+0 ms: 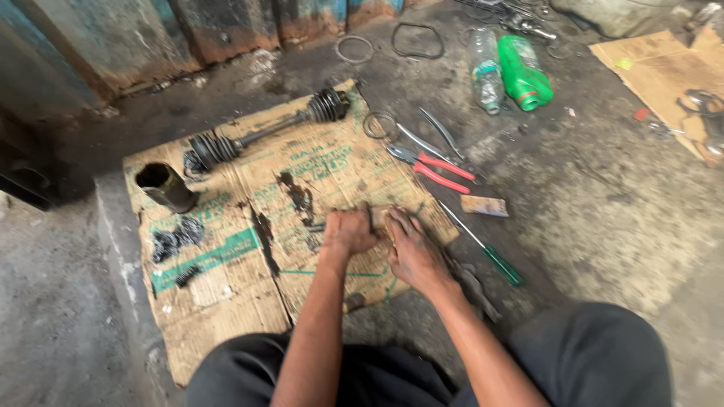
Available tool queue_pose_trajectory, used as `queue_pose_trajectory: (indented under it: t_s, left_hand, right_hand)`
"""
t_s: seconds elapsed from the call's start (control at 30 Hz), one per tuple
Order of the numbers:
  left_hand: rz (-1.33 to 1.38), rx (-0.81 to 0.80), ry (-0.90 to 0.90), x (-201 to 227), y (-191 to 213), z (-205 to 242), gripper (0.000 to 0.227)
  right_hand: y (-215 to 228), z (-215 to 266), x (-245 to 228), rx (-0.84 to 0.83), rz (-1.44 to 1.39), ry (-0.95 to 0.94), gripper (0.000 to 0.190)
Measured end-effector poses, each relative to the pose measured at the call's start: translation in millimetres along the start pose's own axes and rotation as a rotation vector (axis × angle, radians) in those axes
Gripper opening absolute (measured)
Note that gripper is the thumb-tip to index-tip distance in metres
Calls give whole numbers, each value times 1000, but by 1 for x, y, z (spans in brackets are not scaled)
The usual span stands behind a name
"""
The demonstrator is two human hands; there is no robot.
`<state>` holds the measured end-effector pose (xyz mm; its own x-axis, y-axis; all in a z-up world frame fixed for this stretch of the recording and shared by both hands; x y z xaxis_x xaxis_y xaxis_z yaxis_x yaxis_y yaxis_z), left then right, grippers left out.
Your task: The person polishes a small cylindrical metal component by rubbing it with a red abrasive sheet and rotating it with their hands on a piece of cardboard.
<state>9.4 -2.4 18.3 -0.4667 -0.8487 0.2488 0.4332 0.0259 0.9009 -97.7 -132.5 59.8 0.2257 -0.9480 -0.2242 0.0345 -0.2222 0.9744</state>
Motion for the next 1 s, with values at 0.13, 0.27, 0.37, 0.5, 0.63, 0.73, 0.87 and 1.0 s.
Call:
queue_pose_trajectory:
  t_s: [0.13,0.27,0.37,0.5,0.63,0.73,0.87,1.0]
  left_hand:
    - [81,6,30,2,6,12,94]
    - [86,-89,61,4,11,14,98]
    - [85,-96,55,9,7,13,99]
    - [139,-35,81,9,7,16,98]
    - [116,-8,103,14,18,22,100]
    - [151,18,83,15,18,24,98]
    - [214,127,-25,15,9,15,103]
    - [288,126,-61,17,0,2,105]
  right_hand:
    - [20,5,15,-150,-237,-217,58]
    - [29,2,96,-239,-384,-355,38]
    - [37,13,166,-151,-544,-234,32]
    - [23,29,174,-145,-739,-329,20]
    - [13,-1,133,-90,-750,-378,19]
    - [-3,-10,110,-103,-919,-313,18]
    - [-9,-14,98,-80,-1261,-351,23]
    - [2,-22,95,-40,-1372,-294,23]
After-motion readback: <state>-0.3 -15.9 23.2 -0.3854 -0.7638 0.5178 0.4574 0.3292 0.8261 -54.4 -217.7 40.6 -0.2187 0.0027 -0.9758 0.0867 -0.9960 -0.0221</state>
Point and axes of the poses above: each hand's wrist, its own z-axis away from the middle knuckle, its own y-axis out of the back of the hand, x = y × z, the point moved 2 cm from there along -z, towards the middle knuckle, and after that the axes turned 12 degrees about -x, right-handed, at the moved point
